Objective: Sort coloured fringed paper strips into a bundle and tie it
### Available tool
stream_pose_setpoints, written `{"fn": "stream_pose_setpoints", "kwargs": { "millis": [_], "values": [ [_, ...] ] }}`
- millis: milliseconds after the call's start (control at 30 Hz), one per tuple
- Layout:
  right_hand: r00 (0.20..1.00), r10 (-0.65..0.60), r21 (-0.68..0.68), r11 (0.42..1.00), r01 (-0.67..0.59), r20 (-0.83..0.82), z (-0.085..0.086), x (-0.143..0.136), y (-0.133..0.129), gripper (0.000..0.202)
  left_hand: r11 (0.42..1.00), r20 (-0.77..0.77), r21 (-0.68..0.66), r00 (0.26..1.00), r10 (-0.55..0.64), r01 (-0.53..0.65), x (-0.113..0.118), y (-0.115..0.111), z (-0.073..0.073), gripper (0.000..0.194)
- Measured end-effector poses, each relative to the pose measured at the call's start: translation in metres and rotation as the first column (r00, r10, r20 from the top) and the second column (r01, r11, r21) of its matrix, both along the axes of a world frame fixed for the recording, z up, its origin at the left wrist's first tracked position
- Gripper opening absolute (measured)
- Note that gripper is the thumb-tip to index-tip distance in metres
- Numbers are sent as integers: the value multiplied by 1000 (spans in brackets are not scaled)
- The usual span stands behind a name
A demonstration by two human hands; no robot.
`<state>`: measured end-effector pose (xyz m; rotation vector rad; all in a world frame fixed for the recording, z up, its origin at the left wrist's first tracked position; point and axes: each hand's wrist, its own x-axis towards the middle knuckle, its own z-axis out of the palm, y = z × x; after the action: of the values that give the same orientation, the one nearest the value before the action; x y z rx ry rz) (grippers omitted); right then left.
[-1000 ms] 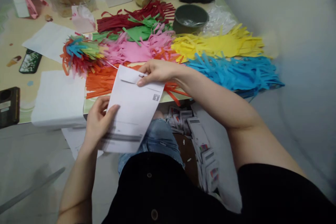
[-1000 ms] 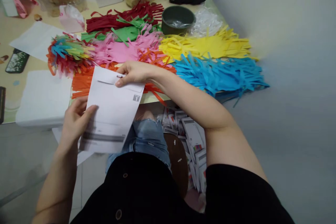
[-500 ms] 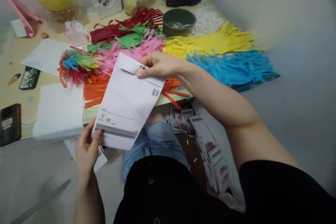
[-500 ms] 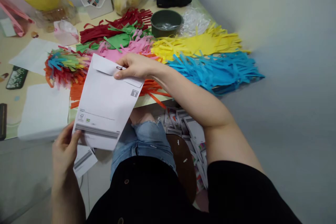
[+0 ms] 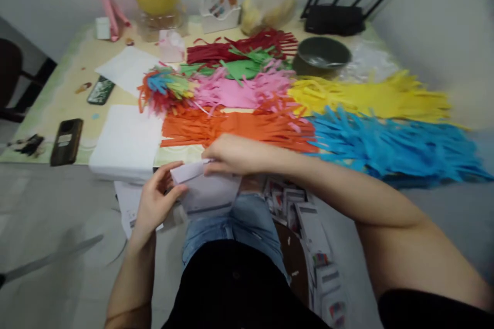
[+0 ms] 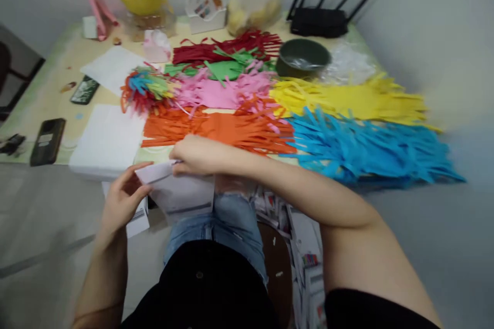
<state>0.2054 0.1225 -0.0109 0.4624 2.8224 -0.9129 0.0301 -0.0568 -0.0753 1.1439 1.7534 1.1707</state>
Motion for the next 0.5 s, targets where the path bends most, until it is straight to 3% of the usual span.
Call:
{"fn": "stream_pose_setpoints", "kwargs": {
  "millis": [133,233,333,467,500],
  "values": [
    [987,163,-20,986,-163,11,-5,-40,-26,22,994,-132,-20,986,106,-110,-12,-15,-2,36],
    [962,273,-138,953,-269,6,-17,-62,-26,27,983,-166,-23,970,176,-182,-28,-37,-9,33],
    [954,290,-139,945,-297,-72,-32,-81,-23,28,971,-198,-32,954,225,-236,-46,-54,-13,32],
    [930,349,-283,886,-367,-112,-52,-115,-9,42,981,-209,-64,964,166,-183,-73,-66,-11,42],
    [940,317,-267,901,-341,-130,-58,-125,-3,45,985,-199,-85,972,128,-147,-79,-65,-9,44]
  ]
}}
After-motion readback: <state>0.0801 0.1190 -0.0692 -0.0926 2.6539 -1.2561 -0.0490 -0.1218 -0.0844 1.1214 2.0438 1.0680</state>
